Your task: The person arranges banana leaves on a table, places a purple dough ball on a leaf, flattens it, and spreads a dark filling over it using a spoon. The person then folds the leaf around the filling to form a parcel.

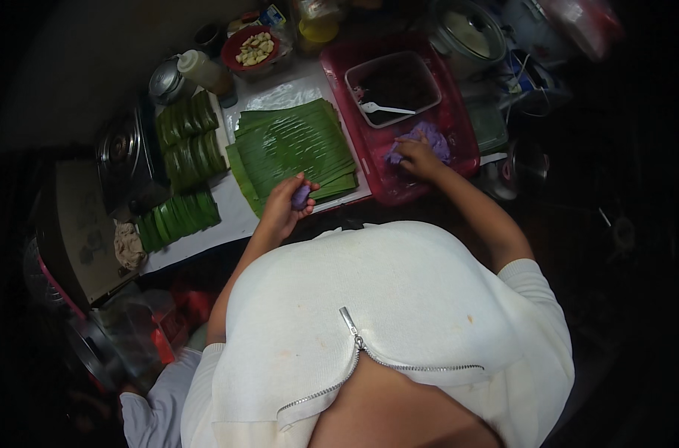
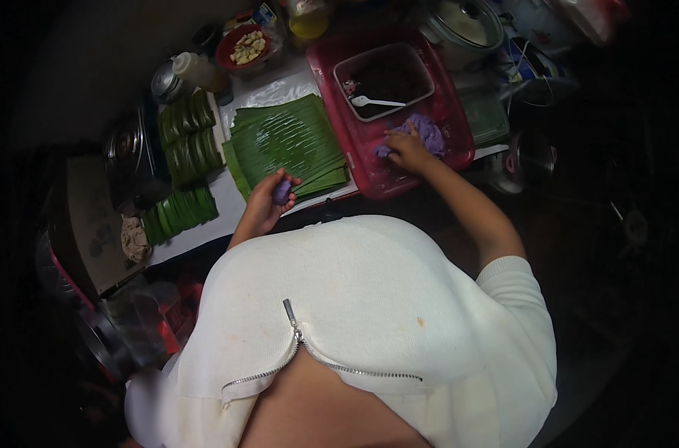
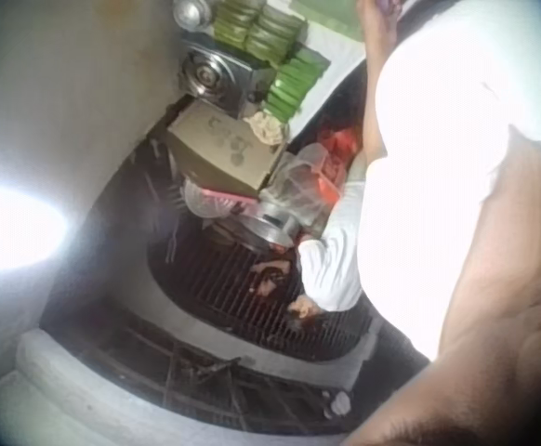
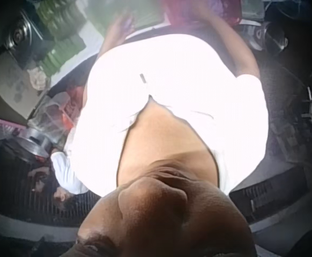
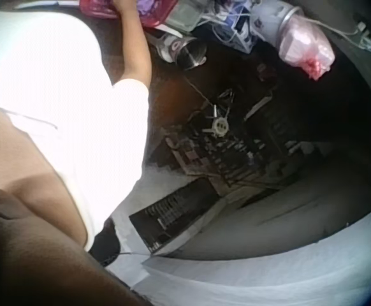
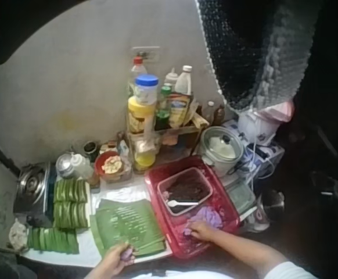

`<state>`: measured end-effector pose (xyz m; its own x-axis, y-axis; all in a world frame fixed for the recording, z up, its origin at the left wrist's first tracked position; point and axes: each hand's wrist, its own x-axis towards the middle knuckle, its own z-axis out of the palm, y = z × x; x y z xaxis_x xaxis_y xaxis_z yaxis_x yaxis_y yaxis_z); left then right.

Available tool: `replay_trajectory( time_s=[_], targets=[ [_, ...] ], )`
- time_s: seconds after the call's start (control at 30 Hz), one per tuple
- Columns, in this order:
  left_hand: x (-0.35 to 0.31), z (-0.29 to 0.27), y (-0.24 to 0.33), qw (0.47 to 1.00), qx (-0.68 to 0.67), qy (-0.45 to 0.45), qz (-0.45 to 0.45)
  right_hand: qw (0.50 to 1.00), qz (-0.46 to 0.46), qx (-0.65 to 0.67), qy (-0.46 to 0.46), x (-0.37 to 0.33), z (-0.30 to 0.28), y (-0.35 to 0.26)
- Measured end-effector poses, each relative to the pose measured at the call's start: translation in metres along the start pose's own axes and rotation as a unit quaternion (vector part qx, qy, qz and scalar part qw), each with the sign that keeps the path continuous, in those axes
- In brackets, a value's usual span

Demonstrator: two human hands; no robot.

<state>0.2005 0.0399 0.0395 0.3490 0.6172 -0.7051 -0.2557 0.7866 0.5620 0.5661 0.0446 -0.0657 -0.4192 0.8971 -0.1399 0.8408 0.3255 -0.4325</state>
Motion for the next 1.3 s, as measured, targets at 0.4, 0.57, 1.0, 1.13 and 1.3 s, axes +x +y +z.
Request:
replay_trajectory(
  time_s=[0.4, 0.57, 1.0, 1.13, 1.3],
  targets=[
    [0.005, 0.001, -0.004, 0.999, 0.001, -0.040, -0.003, 0.876, 0.172, 0.322, 0.314, -0.032, -0.032, -0.007],
    [0.020, 0.018, 0.006, 0.992, -0.044, -0.117, -0.017, 0.729, 0.202, 0.519, 0.399, -0.022, -0.104, -0.043],
    [0.044, 0.073, 0.006, 0.976, 0.086, -0.188, -0.071, 0.963, 0.018, 0.245, 0.111, 0.019, -0.083, -0.155],
    [0.039, 0.061, 0.008, 0.973, 0.015, -0.172, -0.154, 0.888, 0.091, 0.444, 0.077, 0.009, -0.090, -0.132],
    [0.035, 0.050, 0.014, 0.983, -0.017, -0.130, -0.128, 0.846, 0.165, 0.484, 0.150, 0.008, -0.065, -0.107]
  ],
)
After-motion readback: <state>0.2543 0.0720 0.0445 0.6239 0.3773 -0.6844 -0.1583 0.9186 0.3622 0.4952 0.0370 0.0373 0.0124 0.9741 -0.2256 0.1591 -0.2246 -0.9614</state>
